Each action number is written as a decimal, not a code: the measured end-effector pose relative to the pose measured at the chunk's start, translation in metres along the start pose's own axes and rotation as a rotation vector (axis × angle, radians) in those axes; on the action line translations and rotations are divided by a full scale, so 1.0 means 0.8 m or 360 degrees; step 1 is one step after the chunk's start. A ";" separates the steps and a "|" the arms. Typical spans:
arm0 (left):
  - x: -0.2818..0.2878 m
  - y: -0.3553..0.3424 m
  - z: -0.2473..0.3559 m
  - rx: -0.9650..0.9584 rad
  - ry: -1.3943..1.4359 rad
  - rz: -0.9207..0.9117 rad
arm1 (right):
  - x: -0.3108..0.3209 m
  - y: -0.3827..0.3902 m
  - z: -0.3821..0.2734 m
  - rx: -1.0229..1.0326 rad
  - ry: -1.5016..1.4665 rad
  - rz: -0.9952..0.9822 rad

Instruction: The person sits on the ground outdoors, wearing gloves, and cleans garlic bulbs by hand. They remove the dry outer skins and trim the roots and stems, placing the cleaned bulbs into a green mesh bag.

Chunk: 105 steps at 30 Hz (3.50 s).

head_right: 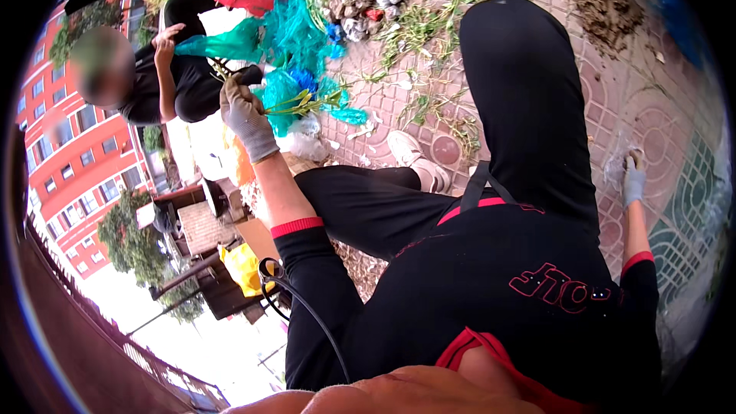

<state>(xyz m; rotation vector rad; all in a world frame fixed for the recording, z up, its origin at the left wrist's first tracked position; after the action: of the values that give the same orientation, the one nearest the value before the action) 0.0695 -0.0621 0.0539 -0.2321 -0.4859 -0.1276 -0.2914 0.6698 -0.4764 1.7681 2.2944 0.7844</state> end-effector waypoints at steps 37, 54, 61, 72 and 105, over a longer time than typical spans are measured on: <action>0.202 0.077 -0.319 0.0521 -0.1991 0.0111 | 0.024 -0.067 -0.067 -0.0483 -0.0481 -0.0177; 0.074 0.140 -0.702 0.1260 0.0338 0.0526 | -0.082 -0.137 -0.389 0.0470 0.0415 -0.0677; 0.129 0.118 -0.466 0.0589 0.0803 0.0176 | -0.425 0.032 -0.680 0.0928 -0.0048 -0.0927; 0.107 0.077 -0.090 -0.0130 -0.0051 -0.0600 | -0.793 0.491 -0.631 -0.0289 -0.0034 -0.2730; -0.054 0.014 -0.003 0.0371 0.0687 -0.0825 | -0.715 0.299 -0.714 0.0493 -0.0544 -0.2252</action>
<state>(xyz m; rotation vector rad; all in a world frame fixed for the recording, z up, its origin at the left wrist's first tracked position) 0.0344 -0.0486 0.0292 0.1560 -0.1174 -0.6103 -0.1510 -0.0024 0.0128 -0.0222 2.6216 -0.1422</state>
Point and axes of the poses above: each hand's wrist, its own y-axis away from the middle knuckle, its own x-axis out of the back of the hand, z = x × y, the point moved 5 cm from there along -y, towards the middle knuckle, and after that the axes turned 13 degrees about -y, right-handed, at the moved point
